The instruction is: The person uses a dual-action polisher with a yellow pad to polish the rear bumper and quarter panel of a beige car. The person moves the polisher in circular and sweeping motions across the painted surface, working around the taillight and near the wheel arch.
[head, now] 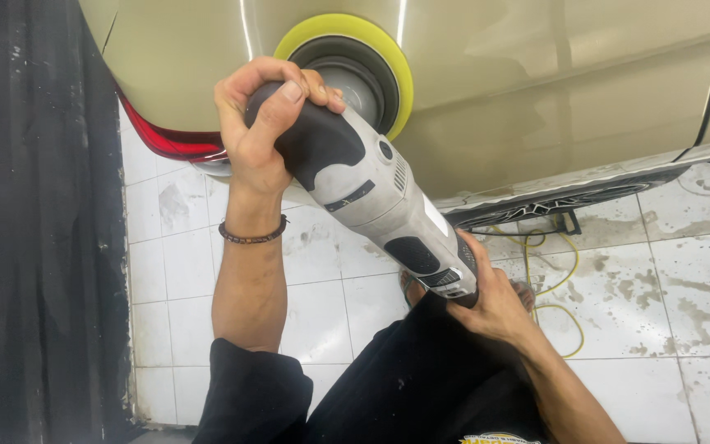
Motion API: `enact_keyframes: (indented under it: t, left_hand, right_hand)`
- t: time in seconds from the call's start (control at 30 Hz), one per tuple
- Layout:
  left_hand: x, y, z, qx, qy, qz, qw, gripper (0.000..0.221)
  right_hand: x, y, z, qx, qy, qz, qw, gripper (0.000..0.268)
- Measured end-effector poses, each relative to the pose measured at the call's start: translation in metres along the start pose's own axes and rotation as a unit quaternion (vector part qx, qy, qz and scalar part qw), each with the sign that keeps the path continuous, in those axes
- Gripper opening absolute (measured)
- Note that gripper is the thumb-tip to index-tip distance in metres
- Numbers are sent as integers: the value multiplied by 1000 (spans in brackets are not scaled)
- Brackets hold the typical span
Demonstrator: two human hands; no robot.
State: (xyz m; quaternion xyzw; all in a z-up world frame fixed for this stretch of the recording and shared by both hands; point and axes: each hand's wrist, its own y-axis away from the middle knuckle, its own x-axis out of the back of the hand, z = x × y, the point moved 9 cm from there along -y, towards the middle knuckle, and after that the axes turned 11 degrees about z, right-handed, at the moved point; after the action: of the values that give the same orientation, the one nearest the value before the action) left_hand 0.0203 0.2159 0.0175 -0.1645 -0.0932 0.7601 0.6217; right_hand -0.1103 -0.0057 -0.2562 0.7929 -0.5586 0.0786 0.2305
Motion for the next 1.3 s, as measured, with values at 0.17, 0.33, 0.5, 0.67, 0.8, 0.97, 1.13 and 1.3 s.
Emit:
enact_keyframes:
  t: [0.17, 0.33, 0.5, 0.67, 0.8, 0.97, 1.13, 1.3]
  left_hand:
    - [22, 2, -1, 2, 9, 15, 1000, 14]
    - [44, 5, -3, 0, 10, 27, 1000, 13]
    - [72, 9, -11, 8, 31, 45, 998, 13]
    - [106, 16, -15, -35, 40, 57, 997, 15]
    - [115, 23, -16, -41, 40, 76, 995, 14]
    - [95, 24, -21, -39, 57, 77, 995, 14]
    - [41, 17, -9, 2, 53, 66, 996, 11]
    - [-9, 3, -3, -18, 42, 29, 999, 18]
  right_hand:
    - [-11, -2, -1, -7, 19, -23, 1000, 107]
    - [-21, -6, -13, 46, 15, -20, 999, 107]
    - [-33, -7, -16, 1, 46, -58, 997, 110]
    - [-34, -9, -42, 29, -29, -56, 998, 113]
    - [-38, -7, -44, 30, -21, -75, 997, 111]
    - [-30, 1, -18, -7, 15, -80, 997, 115]
    - [-4, 9, -9, 5, 45, -24, 999, 108]
    - [12, 12, 30, 7, 32, 37, 999, 113]
